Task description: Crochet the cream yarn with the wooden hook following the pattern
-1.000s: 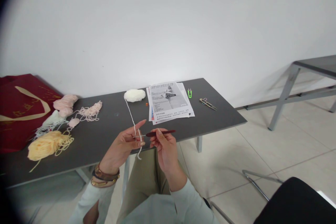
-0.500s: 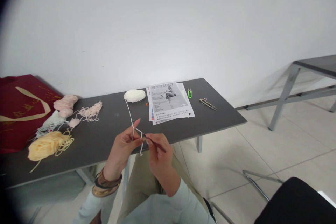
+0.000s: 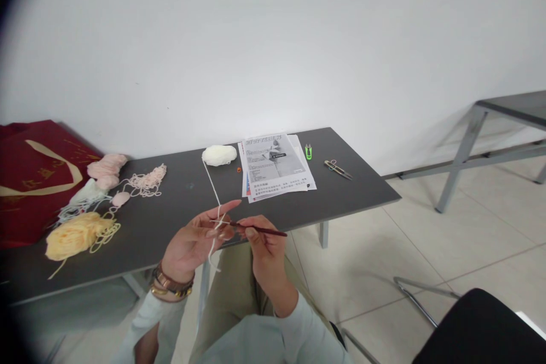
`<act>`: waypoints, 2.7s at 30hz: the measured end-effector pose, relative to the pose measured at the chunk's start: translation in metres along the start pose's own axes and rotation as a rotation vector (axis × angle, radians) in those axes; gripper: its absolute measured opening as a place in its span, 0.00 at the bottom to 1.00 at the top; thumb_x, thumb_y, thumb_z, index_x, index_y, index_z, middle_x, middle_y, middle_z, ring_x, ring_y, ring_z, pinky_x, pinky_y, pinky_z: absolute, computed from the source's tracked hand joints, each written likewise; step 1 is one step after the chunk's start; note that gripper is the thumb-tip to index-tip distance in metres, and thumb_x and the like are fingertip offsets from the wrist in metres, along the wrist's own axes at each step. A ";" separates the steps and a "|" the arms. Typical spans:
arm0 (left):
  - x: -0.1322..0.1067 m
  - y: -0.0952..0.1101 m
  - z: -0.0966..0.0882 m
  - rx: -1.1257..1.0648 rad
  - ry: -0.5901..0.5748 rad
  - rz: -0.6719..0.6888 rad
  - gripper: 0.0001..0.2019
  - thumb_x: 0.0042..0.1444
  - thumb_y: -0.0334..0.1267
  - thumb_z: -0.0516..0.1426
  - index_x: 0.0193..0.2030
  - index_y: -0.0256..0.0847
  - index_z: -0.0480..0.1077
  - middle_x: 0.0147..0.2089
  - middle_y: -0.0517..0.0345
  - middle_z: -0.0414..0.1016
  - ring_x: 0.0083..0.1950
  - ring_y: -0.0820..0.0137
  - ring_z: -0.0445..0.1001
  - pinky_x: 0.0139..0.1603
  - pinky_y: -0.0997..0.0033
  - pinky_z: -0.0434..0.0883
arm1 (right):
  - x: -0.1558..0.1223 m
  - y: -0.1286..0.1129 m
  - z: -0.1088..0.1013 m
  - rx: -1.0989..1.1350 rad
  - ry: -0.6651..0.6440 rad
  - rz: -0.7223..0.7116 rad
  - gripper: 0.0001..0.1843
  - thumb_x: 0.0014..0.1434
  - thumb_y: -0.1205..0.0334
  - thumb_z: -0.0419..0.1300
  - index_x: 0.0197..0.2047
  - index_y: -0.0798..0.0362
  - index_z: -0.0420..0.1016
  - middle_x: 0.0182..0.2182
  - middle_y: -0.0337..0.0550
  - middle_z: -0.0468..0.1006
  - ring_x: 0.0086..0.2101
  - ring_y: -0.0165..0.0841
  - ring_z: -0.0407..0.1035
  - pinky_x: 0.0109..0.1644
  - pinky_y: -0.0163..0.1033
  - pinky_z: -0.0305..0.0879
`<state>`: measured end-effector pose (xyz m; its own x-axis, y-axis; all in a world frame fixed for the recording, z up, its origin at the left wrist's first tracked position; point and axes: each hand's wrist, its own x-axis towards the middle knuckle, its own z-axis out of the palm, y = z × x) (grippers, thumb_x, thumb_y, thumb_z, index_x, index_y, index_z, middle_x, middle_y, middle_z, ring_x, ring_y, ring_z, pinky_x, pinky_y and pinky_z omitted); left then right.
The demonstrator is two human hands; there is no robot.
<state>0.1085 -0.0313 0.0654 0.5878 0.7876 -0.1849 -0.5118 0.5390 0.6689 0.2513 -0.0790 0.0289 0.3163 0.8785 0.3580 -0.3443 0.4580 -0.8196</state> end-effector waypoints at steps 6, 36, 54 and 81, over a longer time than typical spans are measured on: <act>0.001 0.004 -0.003 0.016 -0.014 0.019 0.32 0.39 0.24 0.63 0.56 0.28 0.69 0.25 0.60 0.67 0.29 0.74 0.64 0.34 0.71 0.60 | 0.004 -0.002 -0.005 0.056 0.073 0.090 0.06 0.58 0.58 0.61 0.36 0.47 0.79 0.31 0.40 0.77 0.29 0.31 0.69 0.33 0.37 0.65; 0.002 0.001 -0.009 0.297 0.115 0.132 0.24 0.37 0.27 0.67 0.46 0.35 0.77 0.24 0.60 0.67 0.28 0.74 0.63 0.31 0.72 0.60 | 0.016 -0.002 -0.006 0.457 0.110 0.523 0.09 0.51 0.57 0.68 0.32 0.53 0.77 0.23 0.36 0.73 0.22 0.24 0.64 0.26 0.31 0.63; 0.004 -0.005 0.001 0.427 0.130 0.126 0.40 0.40 0.27 0.66 0.63 0.45 0.62 0.25 0.68 0.65 0.26 0.79 0.63 0.30 0.78 0.62 | 0.015 0.002 0.000 0.422 0.143 0.584 0.09 0.51 0.59 0.68 0.33 0.56 0.78 0.22 0.39 0.76 0.22 0.25 0.67 0.26 0.30 0.66; 0.004 -0.001 0.001 0.450 0.063 0.100 0.42 0.45 0.26 0.65 0.67 0.48 0.55 0.26 0.68 0.62 0.28 0.79 0.61 0.31 0.77 0.60 | 0.018 0.003 -0.003 0.401 0.138 0.560 0.10 0.51 0.59 0.67 0.33 0.58 0.79 0.22 0.40 0.77 0.22 0.24 0.68 0.27 0.27 0.67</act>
<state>0.1119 -0.0289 0.0649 0.5032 0.8532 -0.1375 -0.2331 0.2872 0.9291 0.2587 -0.0617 0.0313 0.0961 0.9837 -0.1519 -0.7794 -0.0206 -0.6261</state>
